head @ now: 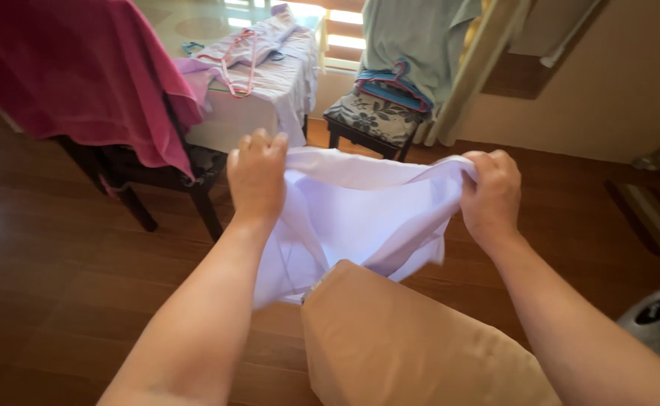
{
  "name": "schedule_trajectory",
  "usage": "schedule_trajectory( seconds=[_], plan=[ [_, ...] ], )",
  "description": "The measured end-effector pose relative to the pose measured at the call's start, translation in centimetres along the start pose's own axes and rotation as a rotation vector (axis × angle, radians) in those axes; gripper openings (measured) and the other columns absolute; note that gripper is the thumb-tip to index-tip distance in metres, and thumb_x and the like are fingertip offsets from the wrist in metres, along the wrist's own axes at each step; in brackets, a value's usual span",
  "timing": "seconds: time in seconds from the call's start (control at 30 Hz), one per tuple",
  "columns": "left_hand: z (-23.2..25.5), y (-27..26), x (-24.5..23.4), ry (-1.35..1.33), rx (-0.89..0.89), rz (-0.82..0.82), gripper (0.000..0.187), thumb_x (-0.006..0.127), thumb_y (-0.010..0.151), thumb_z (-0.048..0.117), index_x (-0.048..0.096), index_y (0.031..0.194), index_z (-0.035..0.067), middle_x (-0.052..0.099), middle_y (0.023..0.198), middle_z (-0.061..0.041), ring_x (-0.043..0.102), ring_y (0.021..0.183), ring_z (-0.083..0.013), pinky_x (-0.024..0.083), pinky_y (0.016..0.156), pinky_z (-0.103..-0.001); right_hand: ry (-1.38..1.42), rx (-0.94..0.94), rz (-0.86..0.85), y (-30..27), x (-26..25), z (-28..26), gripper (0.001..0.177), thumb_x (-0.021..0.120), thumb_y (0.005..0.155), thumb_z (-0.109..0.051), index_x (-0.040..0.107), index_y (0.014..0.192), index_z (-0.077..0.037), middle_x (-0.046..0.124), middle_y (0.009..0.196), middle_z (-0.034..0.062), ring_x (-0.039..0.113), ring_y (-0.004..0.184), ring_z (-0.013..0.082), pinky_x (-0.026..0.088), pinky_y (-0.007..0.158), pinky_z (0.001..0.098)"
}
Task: Ironing a white shirt and placing it on a hanger.
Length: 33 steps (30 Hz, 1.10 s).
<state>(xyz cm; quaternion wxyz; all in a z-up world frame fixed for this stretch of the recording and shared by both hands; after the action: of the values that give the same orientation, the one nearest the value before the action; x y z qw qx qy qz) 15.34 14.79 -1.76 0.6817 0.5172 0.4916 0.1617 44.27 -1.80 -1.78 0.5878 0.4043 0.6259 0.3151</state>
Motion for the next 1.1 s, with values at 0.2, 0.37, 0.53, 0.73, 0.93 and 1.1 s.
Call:
schedule_trajectory(
  seconds=[0.2,0.37,0.53,0.73,0.93,1.1],
  plan=[
    [-3.6,-8.9,7.5,-0.080,-0.162,-0.433,0.010,0.059,0.088,0.007,0.065,0.091,0.016,0.062,0.103,-0.008,0.068,0.098,-0.0296,0.057,0.070,-0.044,-0.280,-0.108,-0.695,-7.7,12.7,6.4,0.015,0.060,0.086,-0.009,0.074,0.088,-0.015,0.068,0.098,0.0136,0.067,0.095,0.0352,0.056,0.078,0.0473],
    [-3.7,-7.2,4.1,-0.179,-0.204,-0.315,0.008,0.055,0.094,0.006,0.061,0.095,0.011,0.063,0.102,-0.011,0.068,0.094,-0.0333,0.056,0.074,-0.046,-0.086,0.077,-0.321,-1.3,6.3,5.6,0.019,0.061,0.089,-0.007,0.076,0.100,-0.011,0.067,0.105,0.0183,0.066,0.096,0.0384,0.054,0.083,0.0481],
    [-2.0,-11.6,5.7,-0.196,-0.185,-0.363,0.007,0.054,0.098,0.008,0.060,0.096,0.009,0.063,0.100,-0.015,0.068,0.089,-0.0358,0.056,0.073,-0.047,0.076,0.078,-0.381,-2.7,5.6,5.0,0.025,0.065,0.078,0.001,0.078,0.095,-0.011,0.067,0.105,0.0159,0.066,0.100,0.0376,0.055,0.087,0.0456],
    [0.5,-16.3,6.2,-0.332,-0.295,-0.591,0.012,0.055,0.092,0.005,0.062,0.099,0.013,0.066,0.101,-0.013,0.068,0.093,-0.0374,0.055,0.077,-0.050,0.265,0.143,-0.499,-6.8,5.4,4.3,0.027,0.061,0.073,0.004,0.075,0.093,-0.006,0.072,0.104,0.0120,0.069,0.095,0.0338,0.056,0.082,0.0406],
    [2.5,-19.6,3.9,-0.421,-0.284,-0.587,0.016,0.059,0.085,-0.001,0.060,0.096,0.010,0.067,0.096,-0.012,0.068,0.094,-0.0381,0.054,0.078,-0.049,0.441,0.400,-0.828,-14.5,5.7,6.6,0.029,0.058,0.072,0.010,0.075,0.090,-0.004,0.078,0.084,0.0137,0.074,0.084,0.0312,0.059,0.075,0.0383],
    [7.1,-25.4,2.0,-0.571,-0.139,-0.704,0.018,0.060,0.073,-0.004,0.059,0.087,0.007,0.065,0.098,-0.017,0.067,0.091,-0.0398,0.055,0.076,-0.048,-0.104,0.284,-1.426,-24.9,5.6,10.3,0.033,0.060,0.081,0.003,0.081,0.098,-0.017,0.078,0.097,0.0087,0.072,0.091,0.0230,0.057,0.078,0.0355]
  ],
)
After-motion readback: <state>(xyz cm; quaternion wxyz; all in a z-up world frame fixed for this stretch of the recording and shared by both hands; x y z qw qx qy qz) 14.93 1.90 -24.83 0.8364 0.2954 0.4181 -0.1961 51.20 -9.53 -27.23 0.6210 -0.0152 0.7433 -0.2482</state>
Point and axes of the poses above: each hand's wrist, its own y-axis towards the middle knuckle, its own x-axis out of the palm, z = x × y, the point moved 10 cm from there along y, towards the middle knuckle
